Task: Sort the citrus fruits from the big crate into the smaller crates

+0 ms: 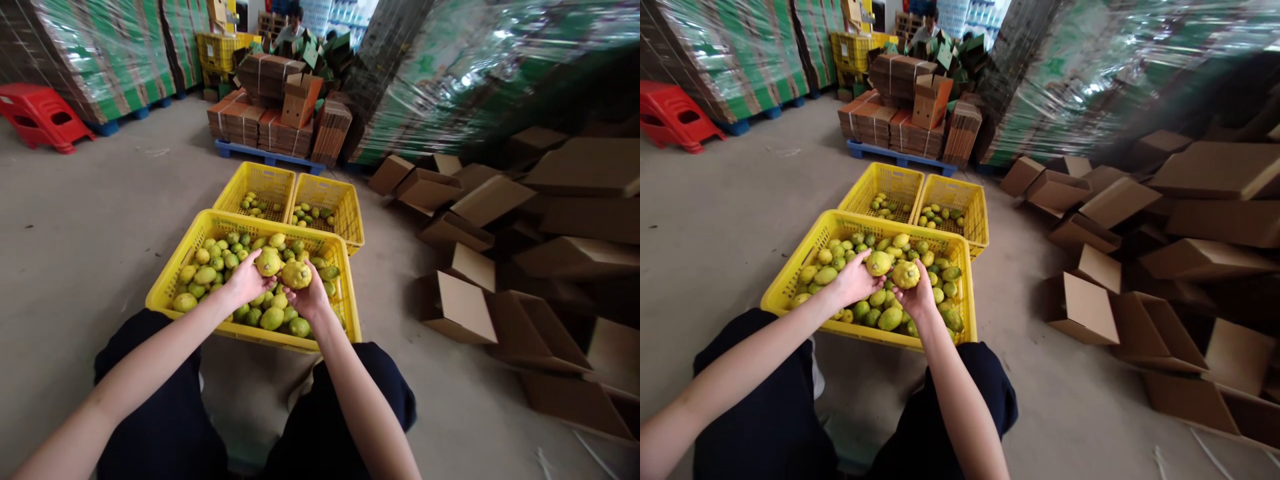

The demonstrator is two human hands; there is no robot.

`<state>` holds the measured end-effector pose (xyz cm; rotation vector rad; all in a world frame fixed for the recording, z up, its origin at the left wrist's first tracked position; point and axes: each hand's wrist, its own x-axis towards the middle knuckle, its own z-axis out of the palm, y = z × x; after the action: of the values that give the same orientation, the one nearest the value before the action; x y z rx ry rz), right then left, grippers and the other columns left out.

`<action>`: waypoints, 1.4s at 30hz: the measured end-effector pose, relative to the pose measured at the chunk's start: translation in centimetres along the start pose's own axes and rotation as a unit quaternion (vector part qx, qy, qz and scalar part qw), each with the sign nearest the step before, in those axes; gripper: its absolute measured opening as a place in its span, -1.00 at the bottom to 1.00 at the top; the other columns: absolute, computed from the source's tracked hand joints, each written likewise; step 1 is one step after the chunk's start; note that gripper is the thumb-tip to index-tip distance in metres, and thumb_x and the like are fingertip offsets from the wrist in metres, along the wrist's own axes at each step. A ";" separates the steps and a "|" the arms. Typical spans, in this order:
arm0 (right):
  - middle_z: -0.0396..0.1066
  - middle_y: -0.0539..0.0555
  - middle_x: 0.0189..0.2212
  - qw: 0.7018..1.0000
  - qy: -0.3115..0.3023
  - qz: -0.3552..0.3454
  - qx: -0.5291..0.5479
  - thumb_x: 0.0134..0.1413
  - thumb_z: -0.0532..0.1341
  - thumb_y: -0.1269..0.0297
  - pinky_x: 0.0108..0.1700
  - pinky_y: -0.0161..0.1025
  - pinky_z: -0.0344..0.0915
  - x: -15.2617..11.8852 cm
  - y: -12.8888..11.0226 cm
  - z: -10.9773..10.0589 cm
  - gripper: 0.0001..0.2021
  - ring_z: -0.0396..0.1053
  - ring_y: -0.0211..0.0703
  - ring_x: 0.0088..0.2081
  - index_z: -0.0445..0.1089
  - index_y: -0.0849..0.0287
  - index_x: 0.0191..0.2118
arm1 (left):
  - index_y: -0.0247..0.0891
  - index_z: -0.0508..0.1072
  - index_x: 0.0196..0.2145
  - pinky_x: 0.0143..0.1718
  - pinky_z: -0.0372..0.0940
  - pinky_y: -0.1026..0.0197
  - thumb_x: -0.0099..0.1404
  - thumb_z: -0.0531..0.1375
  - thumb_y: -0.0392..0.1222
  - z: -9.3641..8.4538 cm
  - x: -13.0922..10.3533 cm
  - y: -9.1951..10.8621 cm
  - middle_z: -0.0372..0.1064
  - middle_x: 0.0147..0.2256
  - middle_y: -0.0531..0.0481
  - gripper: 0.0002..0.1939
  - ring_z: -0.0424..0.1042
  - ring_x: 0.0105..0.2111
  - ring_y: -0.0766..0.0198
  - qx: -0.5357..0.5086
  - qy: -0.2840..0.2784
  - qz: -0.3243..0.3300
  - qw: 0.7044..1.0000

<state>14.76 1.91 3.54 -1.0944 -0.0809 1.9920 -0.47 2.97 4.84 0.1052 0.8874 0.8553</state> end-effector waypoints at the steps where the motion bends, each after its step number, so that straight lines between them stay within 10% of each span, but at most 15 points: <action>1: 0.49 0.08 -0.60 1.000 0.003 -0.003 0.002 0.34 -0.02 -0.03 -0.78 -0.41 0.13 -0.1 0.0 0.0 -0.56 0.30 -0.24 -0.74 0.40 0.21 -0.30 | -0.40 0.45 -0.03 -0.61 0.25 0.30 0.51 -0.12 0.05 0.0 0.0 0.0 0.44 -0.47 -0.10 -0.49 0.32 -0.59 0.28 0.001 0.000 0.001 1.000; 16: 0.43 0.01 -0.65 0.998 0.034 -0.052 0.033 0.32 0.10 0.10 -0.68 -0.39 0.32 -0.2 -0.1 -0.2 -0.71 0.35 -0.25 -0.68 0.38 0.19 -0.32 | -0.29 0.44 0.01 -0.28 0.40 0.28 0.36 0.23 -0.21 -0.7 0.8 -0.4 0.53 -0.16 -0.16 -0.72 0.52 -0.27 0.23 0.072 -0.024 0.045 0.996; 22: 0.53 0.01 -0.43 0.984 0.022 -0.172 -0.042 0.11 0.29 0.18 -0.48 -0.26 0.50 0.3 0.1 -0.7 -0.81 0.49 -0.17 -0.47 0.40 0.15 -0.21 | -0.16 0.42 -0.02 0.01 0.34 0.20 0.02 0.41 -0.40 -1.8 0.7 -0.5 0.43 -0.04 -0.03 -0.45 0.46 -0.06 0.21 0.175 -0.061 0.279 0.942; 25: 0.53 0.00 -0.18 0.921 0.053 -0.352 -0.157 -0.15 0.45 0.23 -0.23 -0.19 0.54 0.4 0.7 -1.1 -0.52 0.52 -0.11 -0.19 0.35 0.02 -0.06 | -0.16 0.42 -0.03 0.09 0.30 0.16 -0.06 0.45 -0.35 -1.9 0.4 -0.3 0.37 0.07 -0.06 -0.38 0.39 0.05 0.13 0.273 -0.077 0.404 0.870; 28: 0.44 0.06 0.04 0.791 0.046 -0.519 -0.321 -0.27 0.50 0.31 0.08 -0.07 0.42 0.5 1.1 -1.7 -0.23 0.44 -0.03 0.05 0.24 -0.04 0.14 | -0.15 0.39 0.01 0.13 0.29 0.11 -0.01 0.44 -0.30 -1.9 0.1 -0.1 0.35 0.10 -0.11 -0.39 0.35 0.11 0.08 0.328 -0.091 0.471 0.814; 33: 0.35 0.13 0.03 0.630 0.051 -0.660 -0.407 -0.10 0.44 0.28 0.11 0.05 0.37 0.7 1.2 -2.3 -0.43 0.36 0.03 0.08 0.28 0.03 0.07 | -0.14 0.41 0.03 0.16 0.28 0.05 0.09 0.39 -0.27 -2.2 -0.1 -0.1 0.31 0.06 -0.12 -0.47 0.33 0.12 0.07 0.393 -0.089 0.546 0.734; 38: 0.32 0.14 0.01 0.560 0.045 -0.698 -0.443 -0.02 0.40 0.29 0.14 0.11 0.36 0.0 0.9 -2.4 -0.48 0.33 0.08 0.10 0.34 0.01 0.09 | -0.10 0.52 0.00 0.11 0.32 -0.03 0.06 0.44 -0.19 -2.9 0.0 0.4 0.19 -0.04 -0.09 -0.49 0.32 0.05 0.04 0.453 -0.045 0.572 0.683; 42: 0.30 0.15 -0.01 0.578 0.049 -0.682 -0.446 -0.05 0.43 0.24 0.10 0.12 0.39 -0.7 0.7 -2.4 -0.47 0.35 0.10 0.07 0.40 0.00 0.10 | -0.08 0.54 0.01 0.16 0.29 -0.09 0.06 0.45 -0.18 -3.0 -0.6 1.2 0.22 -0.08 -0.07 -0.48 0.33 0.03 0.05 0.477 -0.059 0.561 0.674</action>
<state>16.20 0.18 2.25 -1.0617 -1.5130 0.3188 -3.55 2.59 3.79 1.7800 1.0371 1.3792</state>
